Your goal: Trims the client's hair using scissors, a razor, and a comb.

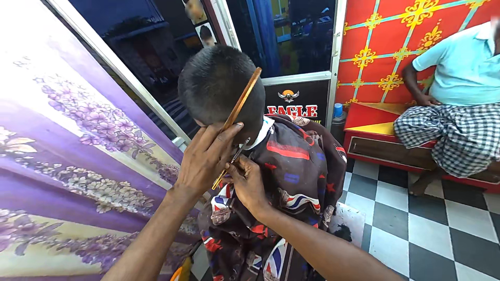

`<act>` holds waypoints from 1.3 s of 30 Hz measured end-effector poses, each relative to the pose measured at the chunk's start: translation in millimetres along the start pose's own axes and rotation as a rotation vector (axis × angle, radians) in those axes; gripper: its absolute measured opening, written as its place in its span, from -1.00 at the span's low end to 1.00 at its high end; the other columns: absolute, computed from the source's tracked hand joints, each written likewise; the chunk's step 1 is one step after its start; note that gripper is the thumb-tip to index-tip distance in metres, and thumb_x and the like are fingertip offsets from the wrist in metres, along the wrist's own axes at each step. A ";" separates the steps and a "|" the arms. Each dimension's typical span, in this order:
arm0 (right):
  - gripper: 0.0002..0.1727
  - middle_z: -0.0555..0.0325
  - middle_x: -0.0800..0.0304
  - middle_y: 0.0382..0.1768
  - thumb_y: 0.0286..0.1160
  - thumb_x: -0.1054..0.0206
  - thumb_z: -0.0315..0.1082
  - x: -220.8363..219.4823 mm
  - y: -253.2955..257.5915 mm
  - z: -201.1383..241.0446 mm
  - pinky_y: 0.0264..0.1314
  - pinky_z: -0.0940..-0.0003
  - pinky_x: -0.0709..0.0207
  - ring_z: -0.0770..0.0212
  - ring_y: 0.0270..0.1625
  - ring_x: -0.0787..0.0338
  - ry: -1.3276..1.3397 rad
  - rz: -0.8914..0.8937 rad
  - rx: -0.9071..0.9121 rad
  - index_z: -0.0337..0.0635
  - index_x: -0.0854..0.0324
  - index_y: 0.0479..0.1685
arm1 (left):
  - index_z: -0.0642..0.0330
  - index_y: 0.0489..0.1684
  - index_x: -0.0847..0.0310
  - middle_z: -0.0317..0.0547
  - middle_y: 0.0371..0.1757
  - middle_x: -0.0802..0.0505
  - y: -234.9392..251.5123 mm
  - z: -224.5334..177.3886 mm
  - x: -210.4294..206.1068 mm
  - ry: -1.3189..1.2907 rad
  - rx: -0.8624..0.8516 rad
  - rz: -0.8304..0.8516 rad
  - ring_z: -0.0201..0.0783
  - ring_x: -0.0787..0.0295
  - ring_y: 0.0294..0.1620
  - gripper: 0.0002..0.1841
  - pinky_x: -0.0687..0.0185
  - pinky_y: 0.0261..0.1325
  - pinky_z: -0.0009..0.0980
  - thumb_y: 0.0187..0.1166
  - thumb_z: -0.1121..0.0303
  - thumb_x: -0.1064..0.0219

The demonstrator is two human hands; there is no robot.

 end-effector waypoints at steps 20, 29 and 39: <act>-0.80 -0.06 -0.85 -0.11 0.67 -0.29 -0.51 -12.0 28.0 16.7 -0.03 0.34 -0.86 0.26 -0.15 -0.91 0.174 -0.040 0.057 -0.44 -0.70 0.11 | 0.24 0.45 -0.66 0.19 0.15 -0.82 37.4 -5.7 11.2 -0.032 -0.096 0.154 0.01 -0.82 0.06 -0.60 -0.72 0.16 -0.20 0.64 0.50 -0.29; -0.86 0.01 -0.84 -0.19 0.65 -0.30 -0.53 -7.4 23.5 8.1 -0.07 0.34 -0.84 0.26 -0.18 -0.90 0.438 -0.081 -0.087 -0.38 -0.66 0.04 | 0.27 0.45 -0.65 0.17 0.20 -0.82 36.4 -8.7 10.4 -0.043 -0.098 0.164 0.02 -0.82 0.13 -0.60 -0.71 0.22 -0.19 0.63 0.51 -0.30; -0.88 0.10 -0.83 -0.22 0.67 -0.31 -0.45 -2.3 13.6 12.2 -0.13 0.35 -0.84 0.31 -0.25 -0.88 0.450 -0.035 -0.145 -0.28 -0.69 0.01 | 0.26 0.43 -0.67 0.18 0.15 -0.82 37.9 -7.8 7.5 -0.019 -0.090 0.145 0.01 -0.82 0.03 -0.61 -0.73 0.14 -0.20 0.63 0.51 -0.29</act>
Point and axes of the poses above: each hand's wrist, its own y-axis towards the middle knuckle, its own x-axis out of the back of the hand, z = x × y, the point moved 7 cm from there along y, towards the middle knuckle
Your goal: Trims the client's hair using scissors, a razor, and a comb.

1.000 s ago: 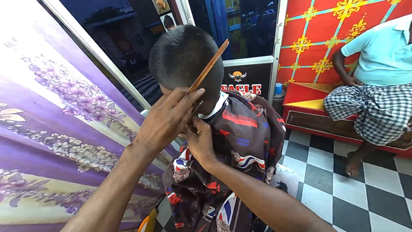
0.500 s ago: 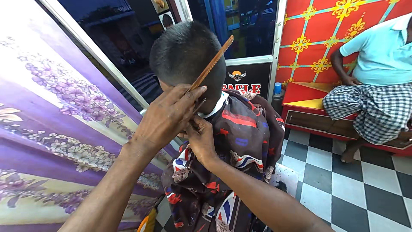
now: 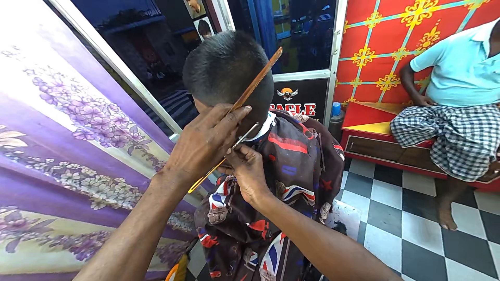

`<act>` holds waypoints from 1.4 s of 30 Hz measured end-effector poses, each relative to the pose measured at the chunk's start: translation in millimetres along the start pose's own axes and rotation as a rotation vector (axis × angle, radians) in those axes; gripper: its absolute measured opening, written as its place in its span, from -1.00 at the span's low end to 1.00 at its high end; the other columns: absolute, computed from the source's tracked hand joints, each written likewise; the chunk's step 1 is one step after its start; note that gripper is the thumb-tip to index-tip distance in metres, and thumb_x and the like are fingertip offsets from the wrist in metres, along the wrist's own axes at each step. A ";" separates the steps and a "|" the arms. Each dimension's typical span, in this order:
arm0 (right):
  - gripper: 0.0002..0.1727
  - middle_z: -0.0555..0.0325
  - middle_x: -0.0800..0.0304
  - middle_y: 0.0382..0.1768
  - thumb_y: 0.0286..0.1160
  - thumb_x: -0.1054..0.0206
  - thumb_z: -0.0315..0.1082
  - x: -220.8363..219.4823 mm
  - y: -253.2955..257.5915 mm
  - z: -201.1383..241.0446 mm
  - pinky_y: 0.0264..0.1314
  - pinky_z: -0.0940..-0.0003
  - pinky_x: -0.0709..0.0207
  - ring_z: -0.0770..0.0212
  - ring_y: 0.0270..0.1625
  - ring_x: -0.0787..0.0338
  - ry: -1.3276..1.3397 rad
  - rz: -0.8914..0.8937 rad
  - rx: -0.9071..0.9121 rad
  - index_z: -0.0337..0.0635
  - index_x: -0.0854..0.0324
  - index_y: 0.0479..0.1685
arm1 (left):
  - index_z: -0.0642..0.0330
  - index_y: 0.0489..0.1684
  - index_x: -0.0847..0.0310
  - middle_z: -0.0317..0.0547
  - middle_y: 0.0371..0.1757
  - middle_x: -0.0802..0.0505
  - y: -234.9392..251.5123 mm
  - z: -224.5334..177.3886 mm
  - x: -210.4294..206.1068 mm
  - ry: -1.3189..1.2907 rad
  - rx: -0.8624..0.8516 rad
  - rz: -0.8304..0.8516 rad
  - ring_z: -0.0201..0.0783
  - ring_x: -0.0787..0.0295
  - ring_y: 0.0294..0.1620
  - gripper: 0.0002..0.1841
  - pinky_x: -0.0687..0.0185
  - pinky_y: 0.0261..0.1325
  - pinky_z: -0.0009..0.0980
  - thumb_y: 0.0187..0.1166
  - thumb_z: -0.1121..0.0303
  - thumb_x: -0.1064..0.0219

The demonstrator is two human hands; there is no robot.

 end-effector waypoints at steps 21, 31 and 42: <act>-0.81 0.24 -0.82 -0.20 0.54 -0.32 -0.64 -26.3 15.6 -16.6 -0.14 0.47 -0.78 0.44 -0.21 -0.83 0.115 -0.013 0.083 -0.20 -0.70 -0.02 | 0.27 0.39 -0.70 0.20 0.15 -0.83 12.2 4.4 -1.4 0.014 -0.020 0.029 0.08 -0.83 0.10 -0.64 -0.72 0.21 -0.13 0.64 0.52 -0.28; -0.68 -0.01 -0.89 -0.10 0.81 -0.06 -0.41 24.3 -44.0 12.2 0.15 0.18 -0.80 0.14 -0.01 -0.89 -0.320 0.273 0.182 -0.38 -0.68 0.24 | 0.30 0.49 -0.53 -0.10 0.38 -0.76 -0.1 59.8 101.2 -0.203 0.291 -0.441 -0.31 -0.79 0.19 -0.61 -0.73 0.27 -0.36 0.72 0.43 -0.28; -0.69 0.20 -0.89 -0.28 0.79 -0.08 -0.28 154.6 -79.7 92.6 -0.47 0.38 -0.77 0.30 -0.45 -0.84 -0.851 0.117 0.038 -0.22 -0.67 0.19 | 0.43 0.36 -0.46 -0.20 -0.11 -0.75 -69.3 70.2 115.6 -0.180 0.492 -0.703 -0.49 -0.65 -0.43 -0.66 -0.64 -0.30 -0.56 0.87 0.37 0.07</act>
Point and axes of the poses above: each hand's wrist, its own y-axis towards the middle knuckle, its own x-axis out of the back of the hand, z = x × y, the point moved 7 cm from there along y, towards the middle knuckle
